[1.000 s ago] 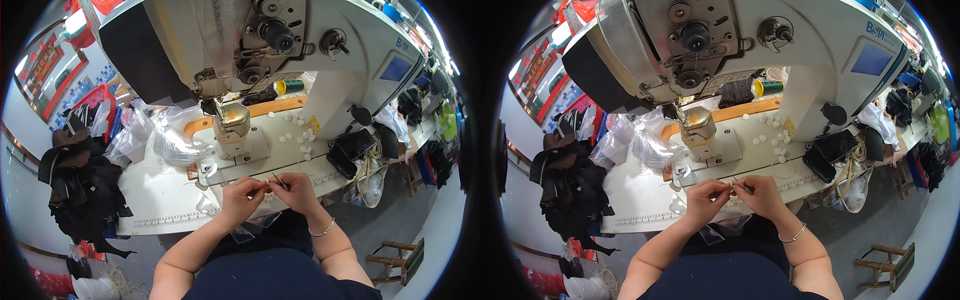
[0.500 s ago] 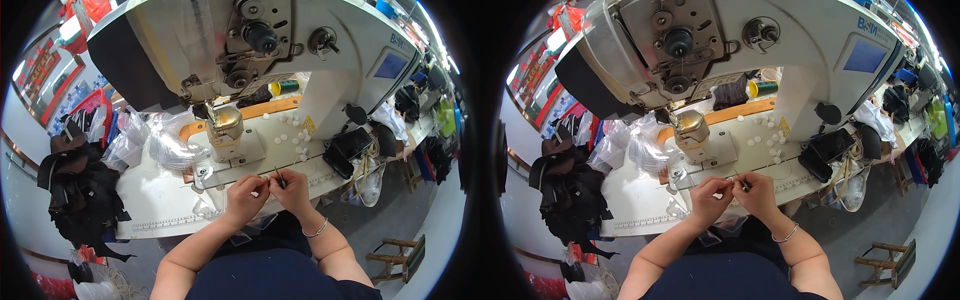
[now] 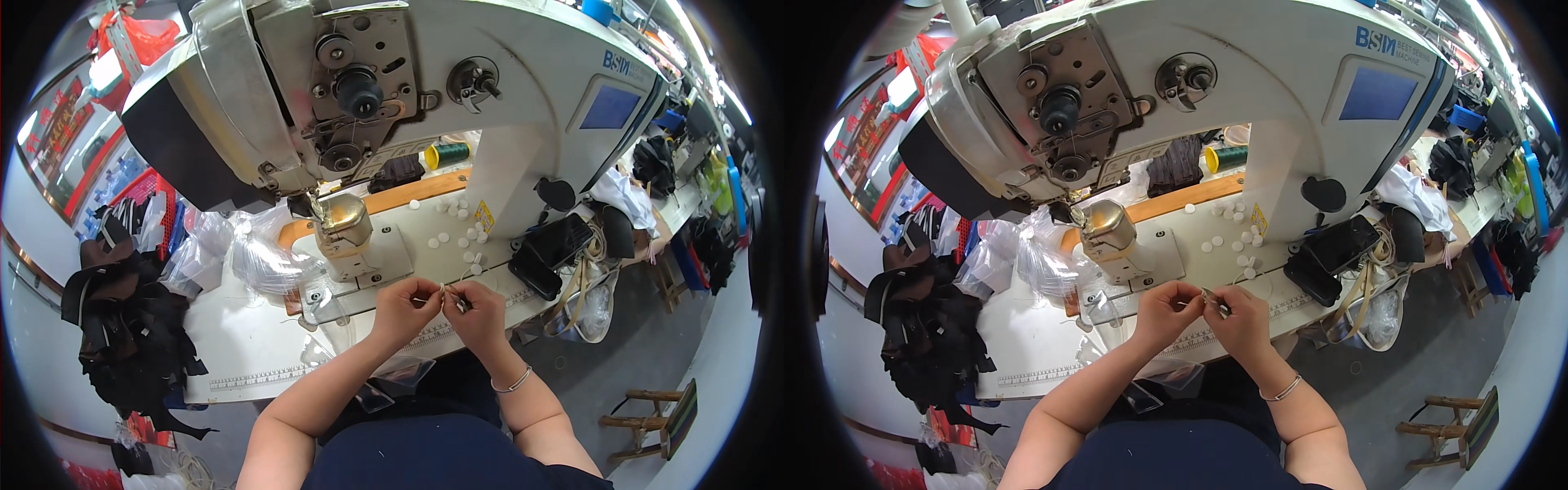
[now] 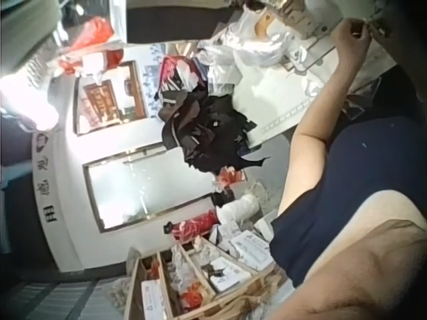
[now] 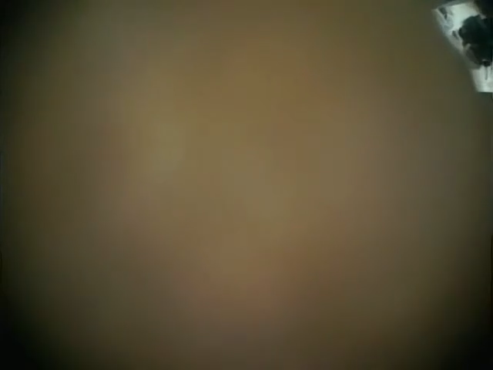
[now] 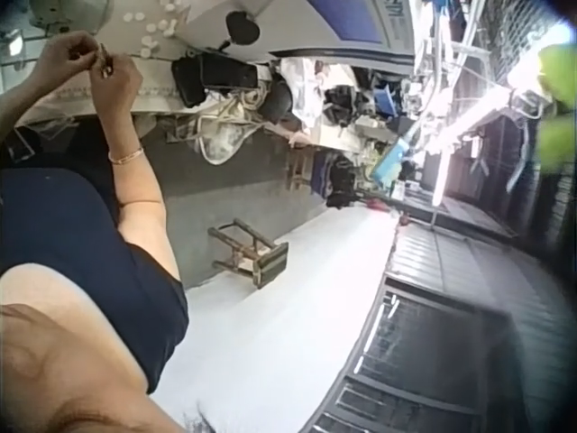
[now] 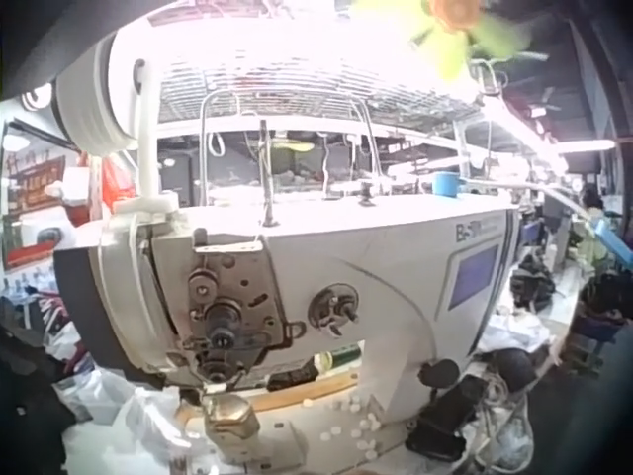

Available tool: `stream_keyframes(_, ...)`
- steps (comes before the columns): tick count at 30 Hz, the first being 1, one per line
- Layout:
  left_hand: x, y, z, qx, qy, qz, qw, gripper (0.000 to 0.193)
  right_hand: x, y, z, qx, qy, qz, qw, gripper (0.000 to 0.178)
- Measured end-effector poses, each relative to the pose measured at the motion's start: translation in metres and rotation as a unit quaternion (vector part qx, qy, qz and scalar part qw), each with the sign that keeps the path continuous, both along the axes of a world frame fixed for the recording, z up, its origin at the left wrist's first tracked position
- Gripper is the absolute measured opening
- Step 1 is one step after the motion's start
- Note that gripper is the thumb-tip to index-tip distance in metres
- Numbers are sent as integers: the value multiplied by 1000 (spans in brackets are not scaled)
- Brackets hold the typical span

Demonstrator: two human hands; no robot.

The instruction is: Sew small labels and plastic parts onto shoe components using an industrial sewing machine.

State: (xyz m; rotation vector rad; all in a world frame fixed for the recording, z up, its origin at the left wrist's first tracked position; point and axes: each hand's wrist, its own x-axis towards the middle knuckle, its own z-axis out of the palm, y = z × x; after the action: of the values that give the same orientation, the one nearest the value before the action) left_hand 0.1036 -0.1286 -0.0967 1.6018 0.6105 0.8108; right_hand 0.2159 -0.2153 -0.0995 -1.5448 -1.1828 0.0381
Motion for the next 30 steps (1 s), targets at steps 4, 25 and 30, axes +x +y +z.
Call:
stream_keyframes(4,13,9,-1,-6,40,-17,999,8,9,2,-2,-27,6,-17,999,6)
stream_keyframes(25,-61,-20,-9,30,22,92,995,11,-23,8,-7,-195,352,203,893,9)
stream_keyframes(30,-137,0,-26,280,132,227,923,19,-30,14,-8,-239,300,212,899,8)
